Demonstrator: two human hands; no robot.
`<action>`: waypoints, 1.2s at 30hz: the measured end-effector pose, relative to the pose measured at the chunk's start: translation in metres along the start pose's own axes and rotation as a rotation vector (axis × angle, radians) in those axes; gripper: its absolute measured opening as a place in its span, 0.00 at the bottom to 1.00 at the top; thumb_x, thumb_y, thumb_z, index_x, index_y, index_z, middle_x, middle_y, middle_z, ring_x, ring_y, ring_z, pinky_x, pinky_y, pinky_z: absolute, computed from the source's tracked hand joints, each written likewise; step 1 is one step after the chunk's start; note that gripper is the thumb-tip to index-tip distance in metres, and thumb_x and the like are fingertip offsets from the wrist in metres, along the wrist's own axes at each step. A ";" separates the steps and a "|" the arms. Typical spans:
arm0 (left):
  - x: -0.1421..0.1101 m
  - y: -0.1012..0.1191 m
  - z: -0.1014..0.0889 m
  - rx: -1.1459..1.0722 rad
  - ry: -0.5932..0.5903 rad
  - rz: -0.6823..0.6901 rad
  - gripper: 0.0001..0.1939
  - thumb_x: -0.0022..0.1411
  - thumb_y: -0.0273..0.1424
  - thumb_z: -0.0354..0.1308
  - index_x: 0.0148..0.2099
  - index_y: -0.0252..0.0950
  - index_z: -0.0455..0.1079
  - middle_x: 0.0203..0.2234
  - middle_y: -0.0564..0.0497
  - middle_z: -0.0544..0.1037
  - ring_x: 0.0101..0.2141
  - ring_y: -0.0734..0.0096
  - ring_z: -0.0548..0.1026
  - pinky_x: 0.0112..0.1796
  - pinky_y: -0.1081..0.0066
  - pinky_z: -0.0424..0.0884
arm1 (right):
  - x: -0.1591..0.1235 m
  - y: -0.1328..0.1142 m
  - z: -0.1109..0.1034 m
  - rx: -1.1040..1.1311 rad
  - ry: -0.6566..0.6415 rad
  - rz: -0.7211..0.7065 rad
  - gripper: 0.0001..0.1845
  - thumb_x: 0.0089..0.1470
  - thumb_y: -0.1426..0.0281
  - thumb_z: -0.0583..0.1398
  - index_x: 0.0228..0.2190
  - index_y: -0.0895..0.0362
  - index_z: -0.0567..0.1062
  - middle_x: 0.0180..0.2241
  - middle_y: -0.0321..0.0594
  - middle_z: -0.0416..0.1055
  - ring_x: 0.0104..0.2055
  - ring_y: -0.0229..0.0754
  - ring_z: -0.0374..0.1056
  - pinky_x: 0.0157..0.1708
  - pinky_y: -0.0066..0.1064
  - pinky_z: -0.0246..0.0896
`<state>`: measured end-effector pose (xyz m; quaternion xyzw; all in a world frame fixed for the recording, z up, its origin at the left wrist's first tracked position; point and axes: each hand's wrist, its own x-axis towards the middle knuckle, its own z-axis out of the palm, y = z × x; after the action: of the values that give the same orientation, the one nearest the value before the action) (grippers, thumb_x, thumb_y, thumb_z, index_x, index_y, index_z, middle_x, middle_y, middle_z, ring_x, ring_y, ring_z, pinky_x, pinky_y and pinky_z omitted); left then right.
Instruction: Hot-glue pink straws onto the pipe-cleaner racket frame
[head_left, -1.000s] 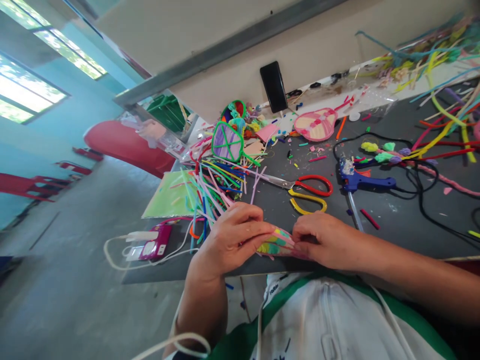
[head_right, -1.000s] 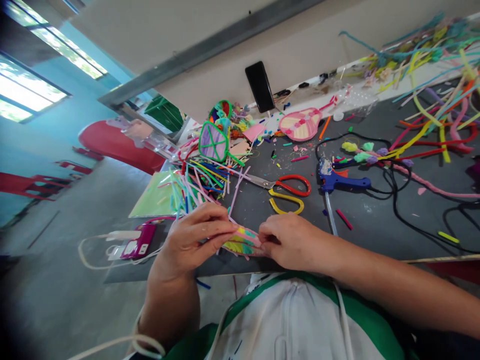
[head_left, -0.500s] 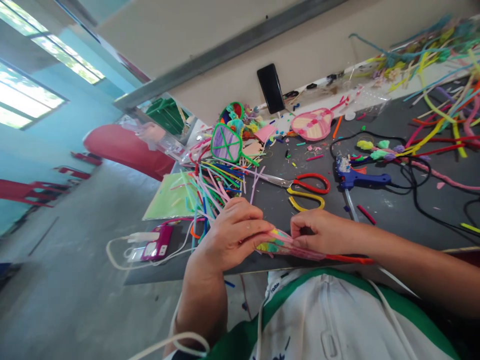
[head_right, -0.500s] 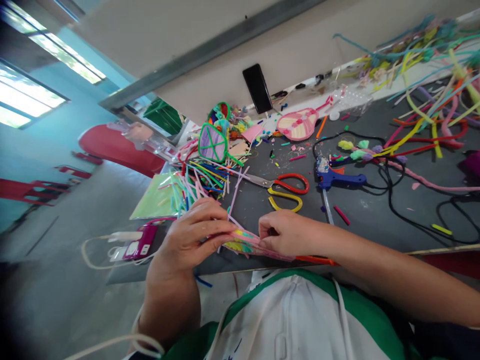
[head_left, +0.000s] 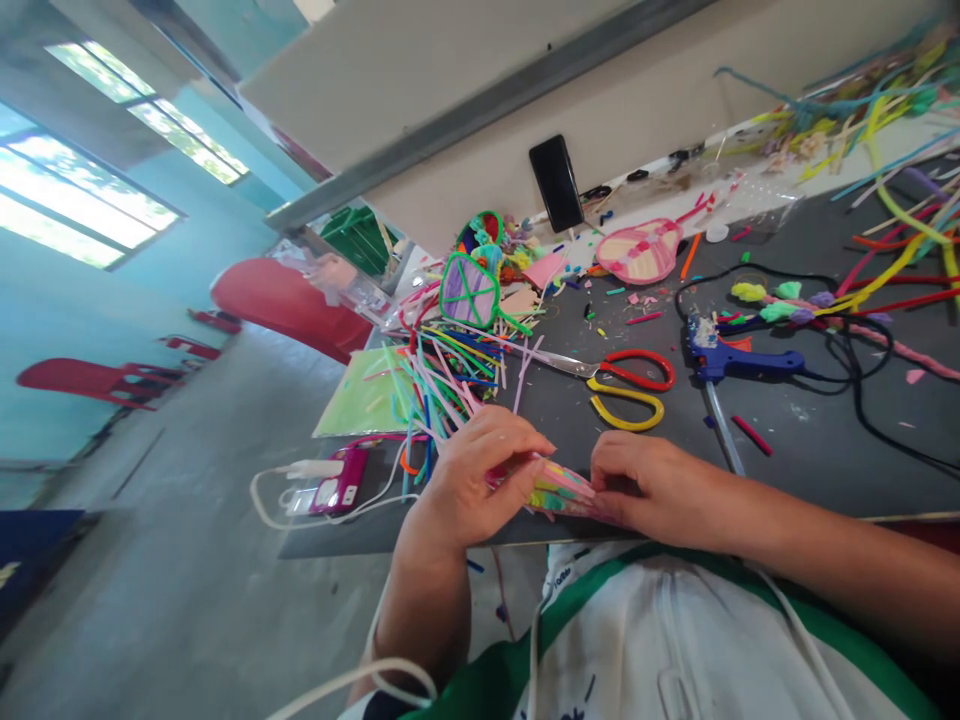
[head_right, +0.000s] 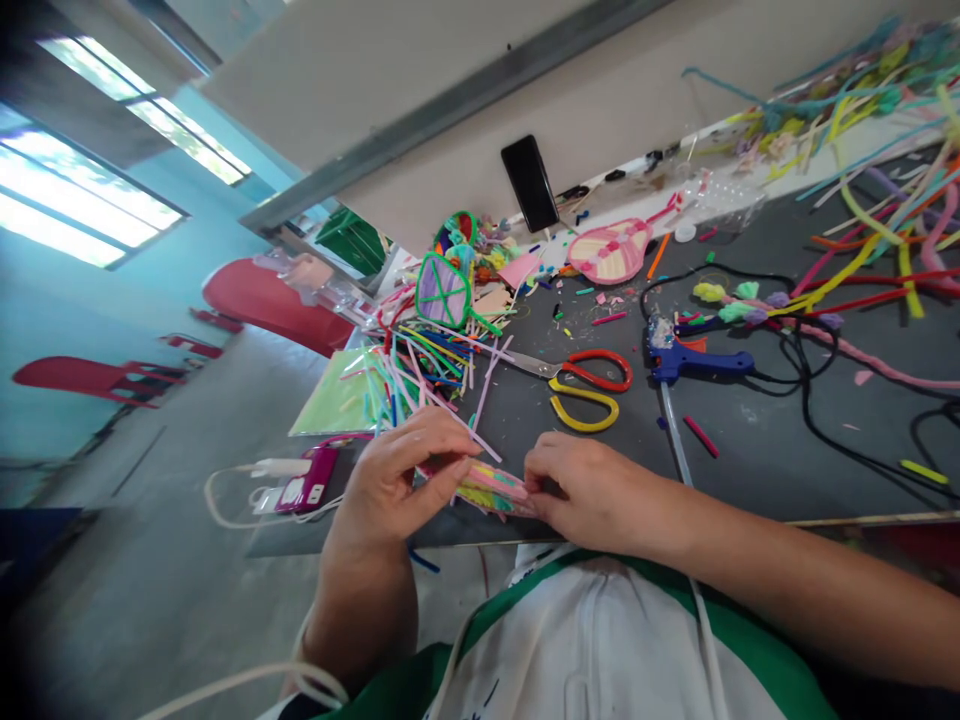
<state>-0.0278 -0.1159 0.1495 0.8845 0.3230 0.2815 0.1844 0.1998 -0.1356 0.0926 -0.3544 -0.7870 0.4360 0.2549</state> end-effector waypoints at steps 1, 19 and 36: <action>0.000 0.000 0.000 -0.002 0.002 -0.008 0.08 0.59 0.21 0.59 0.42 0.34 0.73 0.31 0.48 0.77 0.34 0.69 0.72 0.37 0.67 0.69 | 0.000 0.000 0.000 0.013 -0.006 -0.006 0.05 0.56 0.71 0.58 0.28 0.58 0.71 0.30 0.36 0.66 0.31 0.36 0.60 0.32 0.28 0.52; -0.004 -0.006 -0.003 -0.068 -0.058 0.135 0.06 0.57 0.22 0.62 0.38 0.36 0.75 0.31 0.49 0.75 0.33 0.70 0.72 0.39 0.64 0.69 | -0.002 0.003 0.010 0.081 0.026 0.033 0.04 0.51 0.76 0.60 0.26 0.58 0.71 0.28 0.34 0.64 0.29 0.35 0.59 0.30 0.26 0.51; -0.003 -0.004 -0.002 -0.103 -0.091 0.092 0.05 0.57 0.23 0.61 0.36 0.37 0.74 0.29 0.50 0.74 0.33 0.68 0.72 0.39 0.62 0.69 | 0.003 -0.003 0.014 0.142 -0.091 0.239 0.08 0.46 0.76 0.64 0.23 0.57 0.68 0.29 0.34 0.65 0.31 0.36 0.59 0.29 0.28 0.49</action>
<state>-0.0322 -0.1151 0.1478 0.8997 0.2582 0.2656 0.2310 0.1870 -0.1408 0.0884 -0.4064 -0.7173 0.5333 0.1895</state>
